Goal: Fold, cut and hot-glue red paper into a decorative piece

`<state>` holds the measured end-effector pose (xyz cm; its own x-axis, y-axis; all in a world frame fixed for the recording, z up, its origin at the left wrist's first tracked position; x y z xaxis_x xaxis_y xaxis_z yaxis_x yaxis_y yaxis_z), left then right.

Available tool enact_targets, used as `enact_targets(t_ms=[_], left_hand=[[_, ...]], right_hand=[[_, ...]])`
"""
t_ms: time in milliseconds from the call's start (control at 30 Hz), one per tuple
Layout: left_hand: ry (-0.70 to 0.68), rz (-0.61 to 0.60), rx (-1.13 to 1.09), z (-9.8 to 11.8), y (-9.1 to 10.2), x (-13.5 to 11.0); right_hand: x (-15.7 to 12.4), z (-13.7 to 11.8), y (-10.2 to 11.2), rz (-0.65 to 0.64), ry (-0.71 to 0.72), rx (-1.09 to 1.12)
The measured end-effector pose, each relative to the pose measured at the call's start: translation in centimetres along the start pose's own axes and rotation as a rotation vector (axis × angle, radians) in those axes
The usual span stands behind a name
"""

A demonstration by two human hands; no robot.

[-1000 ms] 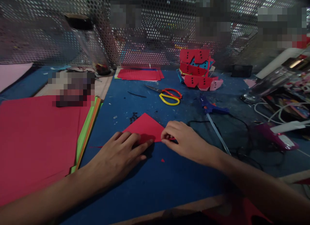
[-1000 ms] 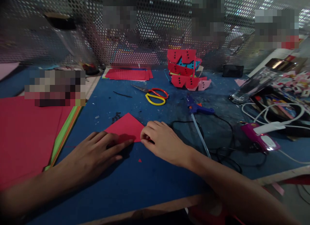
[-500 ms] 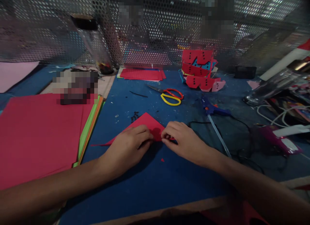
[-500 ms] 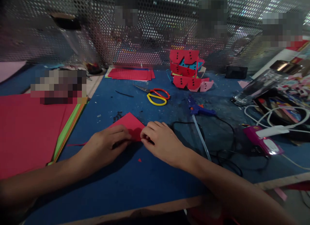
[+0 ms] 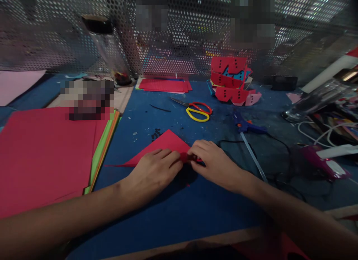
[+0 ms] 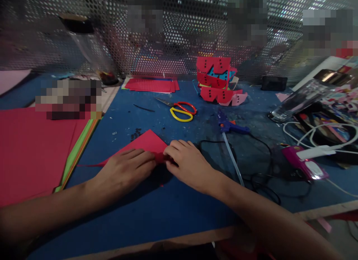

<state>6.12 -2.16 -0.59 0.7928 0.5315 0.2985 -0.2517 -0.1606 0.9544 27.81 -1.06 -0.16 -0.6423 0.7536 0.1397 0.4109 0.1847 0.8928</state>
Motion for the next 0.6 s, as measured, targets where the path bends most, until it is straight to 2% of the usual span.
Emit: enact_targets(t_ms=[233, 433, 600], left_hand=[[0.031, -0.094, 0.053, 0.4, 1.2, -0.1], [0.070, -0.110, 0.060, 0.2, 1.5, -0.8], [0.044, -0.106, 0.036, 0.0, 1.7, -1.1]], right_hand=[[0.0, 0.0, 0.0, -0.001, -0.013, 0.018], [0.0, 0.0, 0.0, 0.007, -0.013, 0.028], [0.0, 0.1, 0.0, 0.007, -0.012, 0.032]])
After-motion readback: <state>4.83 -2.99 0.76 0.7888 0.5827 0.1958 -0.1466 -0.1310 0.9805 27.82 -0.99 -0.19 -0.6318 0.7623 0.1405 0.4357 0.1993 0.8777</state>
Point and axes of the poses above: each hand's wrist, its own x-axis towards the middle knuckle, its own y-axis out of the back of the hand, z = x × y, the point moved 1 cm from there along x, towards the middle knuckle, and after that the axes turned 3 degrees about y, right-handed, at the moved point
